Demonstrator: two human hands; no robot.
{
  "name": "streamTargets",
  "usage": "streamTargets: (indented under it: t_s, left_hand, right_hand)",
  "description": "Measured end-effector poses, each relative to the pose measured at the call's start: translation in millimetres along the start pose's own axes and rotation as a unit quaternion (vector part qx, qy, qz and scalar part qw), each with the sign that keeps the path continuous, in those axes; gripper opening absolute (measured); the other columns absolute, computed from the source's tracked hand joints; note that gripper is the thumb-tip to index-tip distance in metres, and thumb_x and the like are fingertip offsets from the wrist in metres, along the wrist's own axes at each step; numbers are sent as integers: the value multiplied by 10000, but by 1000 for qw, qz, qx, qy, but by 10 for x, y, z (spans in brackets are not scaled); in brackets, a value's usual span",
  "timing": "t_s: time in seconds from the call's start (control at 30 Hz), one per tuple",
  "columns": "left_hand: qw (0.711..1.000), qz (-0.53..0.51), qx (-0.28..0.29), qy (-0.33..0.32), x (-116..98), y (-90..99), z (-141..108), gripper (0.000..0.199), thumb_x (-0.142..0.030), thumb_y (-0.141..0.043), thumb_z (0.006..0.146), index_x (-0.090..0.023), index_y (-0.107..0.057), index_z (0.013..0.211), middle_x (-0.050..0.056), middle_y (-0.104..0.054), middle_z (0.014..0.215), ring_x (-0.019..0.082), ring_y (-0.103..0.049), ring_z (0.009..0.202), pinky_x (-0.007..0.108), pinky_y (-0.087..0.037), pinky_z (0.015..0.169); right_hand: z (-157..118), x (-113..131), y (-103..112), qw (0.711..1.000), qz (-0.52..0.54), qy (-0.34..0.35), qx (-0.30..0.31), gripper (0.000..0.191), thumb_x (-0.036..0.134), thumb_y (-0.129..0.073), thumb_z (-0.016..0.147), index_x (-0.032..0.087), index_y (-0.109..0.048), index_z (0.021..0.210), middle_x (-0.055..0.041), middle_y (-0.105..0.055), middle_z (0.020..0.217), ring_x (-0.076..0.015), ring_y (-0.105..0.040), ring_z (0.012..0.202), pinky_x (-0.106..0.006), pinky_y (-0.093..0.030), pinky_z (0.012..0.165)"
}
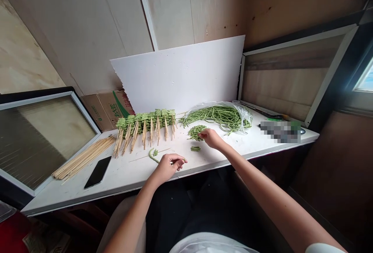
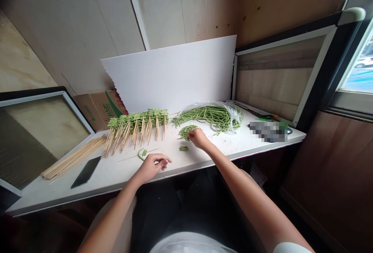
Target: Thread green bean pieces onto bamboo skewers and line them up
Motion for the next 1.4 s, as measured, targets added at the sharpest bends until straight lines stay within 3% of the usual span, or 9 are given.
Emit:
streamTargets:
  t_s: [0.13, 0.5, 0.63, 0.77, 0.87, 1.0, 1.13, 1.2, 1.4]
  left_hand:
    - [1000, 7, -4, 4, 26, 1, 1, 449, -563, -683, 924, -137, -817, 973, 98, -738, 814, 166, -626, 670, 309, -534, 690]
    - [1000, 17, -5, 1, 44, 16, 18, 427, -546, -676, 937, -141, -809, 963, 77, -722, 782, 161, -612, 646, 302, -521, 688]
    - [999, 33, -15, -11, 52, 28, 24, 394, -501, -643, 970, -145, -811, 996, 88, -728, 878, 152, -603, 654, 301, -521, 695]
    - [995, 78, -31, -51, 37, 52, 18, 375, -409, -519, 1048, -190, -776, 1211, 92, -686, 998, 190, -645, 868, 309, -526, 806]
    - [993, 93, -41, -68, 38, 50, 23, 355, -369, -500, 1059, -235, -746, 1277, 89, -640, 1088, 197, -636, 963, 323, -525, 871]
    - [993, 47, -91, -61, 96, 64, 60, 273, -339, -614, 1001, -204, -720, 1213, 76, -634, 1058, 189, -648, 923, 338, -549, 857]
    - [992, -30, -116, -26, 164, 63, 86, 297, -294, -705, 940, -204, -578, 1192, 25, -650, 929, 166, -679, 828, 324, -565, 798]
    - [992, -40, -119, -27, 157, 56, 85, 309, -276, -717, 930, -210, -544, 1177, 19, -650, 935, 156, -688, 826, 315, -567, 799]
    - [992, -34, -117, -33, 142, 33, 77, 338, -282, -729, 916, -201, -559, 1197, 23, -664, 922, 152, -699, 809, 285, -564, 760]
  right_hand:
    - [-31, 23, -150, 999, 6, -4, 54, 181, 100, -675, 871, 181, -833, 909, -98, -811, 873, -251, -747, 806, -360, -585, 748]
    - [-110, 173, -186, 992, -74, 59, 81, 40, 236, -790, 840, 225, -828, 832, -68, -810, 873, -273, -716, 914, -367, -530, 823]
    - [-104, 165, -175, 993, -77, 53, 78, 141, 326, -755, 886, 214, -818, 827, -85, -804, 884, -276, -705, 918, -353, -513, 783]
    - [-93, 286, -136, 995, -51, 58, 61, 284, 422, -681, 954, 187, -809, 859, -106, -799, 901, -267, -701, 884, -362, -503, 790]
    - [-125, 476, -153, 993, 25, 62, 100, 420, 549, -634, 972, 172, -808, 908, -113, -798, 933, -246, -715, 841, -329, -504, 732]
    - [-239, 771, -239, 965, 131, 85, 210, 525, 680, -641, 921, 192, -808, 1015, -87, -794, 909, -222, -727, 812, -289, -506, 691]
    - [-289, 877, -198, 970, 120, 91, 190, 584, 670, -745, 846, 205, -766, 1199, -89, -789, 941, -212, -713, 795, -289, -509, 700]
    - [-293, 869, -188, 973, 110, 93, 182, 571, 660, -749, 847, 204, -770, 1192, -94, -787, 951, -215, -711, 810, -294, -513, 714]
    - [-290, 772, -393, 947, 177, 115, 240, 498, 660, -758, 833, 201, -830, 1013, -79, -801, 899, -212, -698, 796, -296, -506, 719]
Point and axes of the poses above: each hand's wrist, its own z-axis towards the middle knuckle, its own y-axis out of the back of the hand, x = y × z, the point moved 5 cm from there along z, towards the middle knuckle
